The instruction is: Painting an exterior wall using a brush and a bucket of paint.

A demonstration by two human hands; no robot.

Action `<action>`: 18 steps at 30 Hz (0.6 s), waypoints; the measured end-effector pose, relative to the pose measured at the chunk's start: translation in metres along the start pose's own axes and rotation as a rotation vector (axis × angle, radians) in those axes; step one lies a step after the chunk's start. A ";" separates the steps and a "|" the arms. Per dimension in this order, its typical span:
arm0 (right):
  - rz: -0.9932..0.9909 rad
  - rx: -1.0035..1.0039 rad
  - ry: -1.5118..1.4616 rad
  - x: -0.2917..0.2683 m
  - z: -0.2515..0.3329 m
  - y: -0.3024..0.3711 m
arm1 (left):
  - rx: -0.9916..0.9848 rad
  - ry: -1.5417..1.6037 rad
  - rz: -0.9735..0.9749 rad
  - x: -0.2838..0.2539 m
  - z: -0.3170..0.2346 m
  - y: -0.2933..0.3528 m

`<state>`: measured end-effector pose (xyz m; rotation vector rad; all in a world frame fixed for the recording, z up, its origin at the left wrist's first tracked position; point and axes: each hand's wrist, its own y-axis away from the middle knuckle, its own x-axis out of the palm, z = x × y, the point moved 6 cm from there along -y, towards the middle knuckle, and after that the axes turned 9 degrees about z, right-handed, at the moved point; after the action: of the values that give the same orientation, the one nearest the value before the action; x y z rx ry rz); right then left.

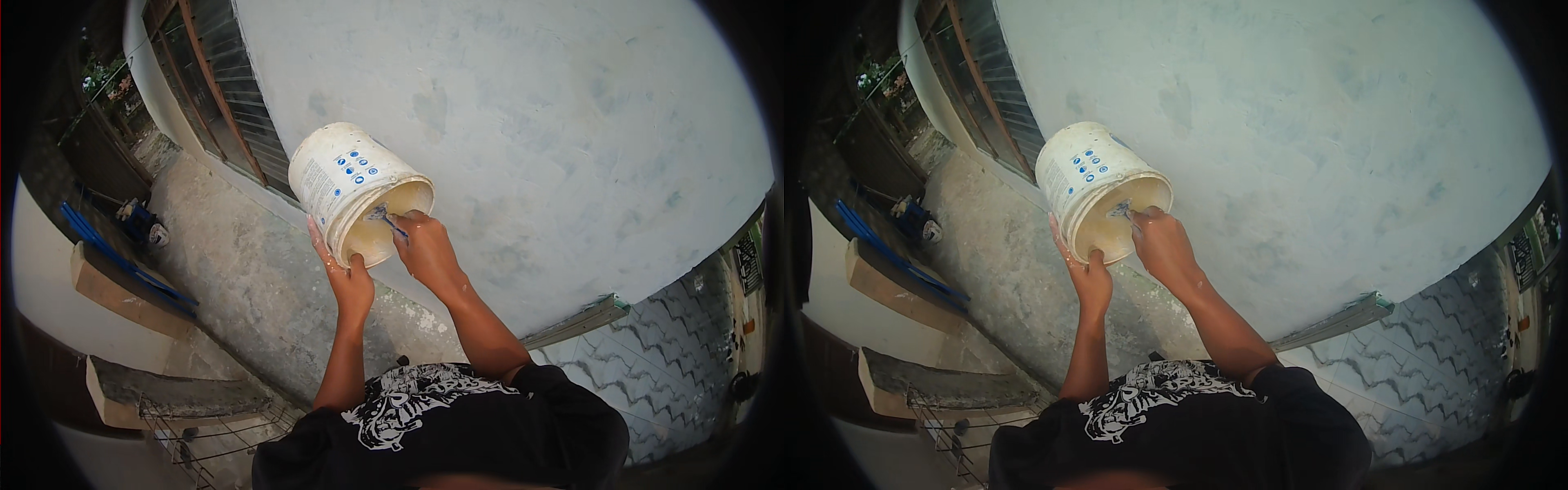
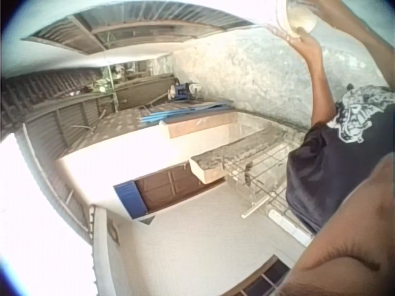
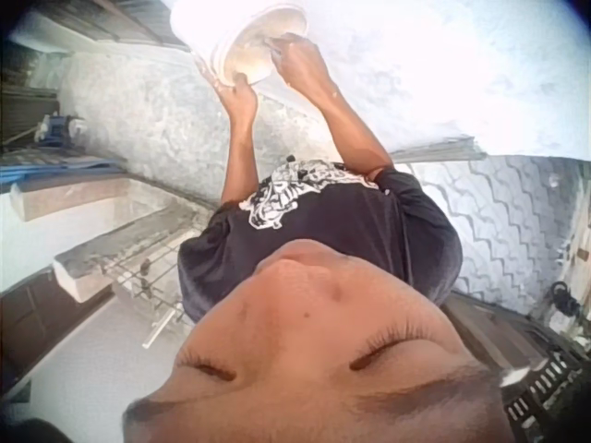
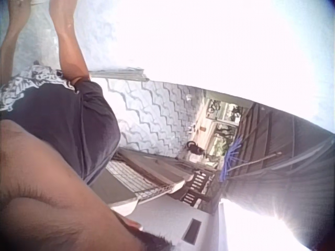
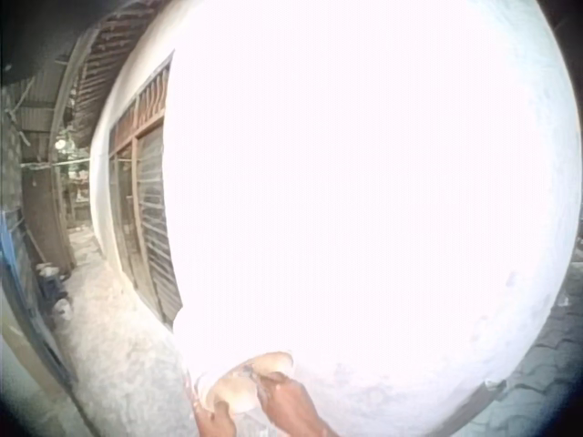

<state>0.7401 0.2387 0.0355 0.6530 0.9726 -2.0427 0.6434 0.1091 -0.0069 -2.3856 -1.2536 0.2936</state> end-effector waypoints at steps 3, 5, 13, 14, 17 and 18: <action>0.000 -0.032 0.001 0.009 0.000 -0.006 | -0.006 -0.021 -0.003 0.000 -0.005 0.002; 0.036 -0.017 0.034 0.018 -0.003 -0.009 | -0.020 -0.008 -0.004 0.000 -0.009 0.003; 0.062 -0.040 -0.110 0.017 -0.003 -0.004 | -0.051 -0.007 -0.051 -0.013 -0.004 0.006; 0.048 -0.029 -0.195 0.013 -0.006 -0.003 | -0.051 -0.008 -0.052 -0.015 -0.004 0.005; -0.001 0.095 -0.454 0.011 -0.027 0.004 | -0.183 0.169 -0.083 -0.020 0.006 0.005; 0.001 0.093 -0.450 0.010 -0.030 0.005 | -0.228 0.197 -0.088 -0.022 0.012 0.005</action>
<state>0.7423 0.2569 0.0091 0.2193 0.6160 -2.1164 0.6298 0.0916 -0.0203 -2.4652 -1.3548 -0.1160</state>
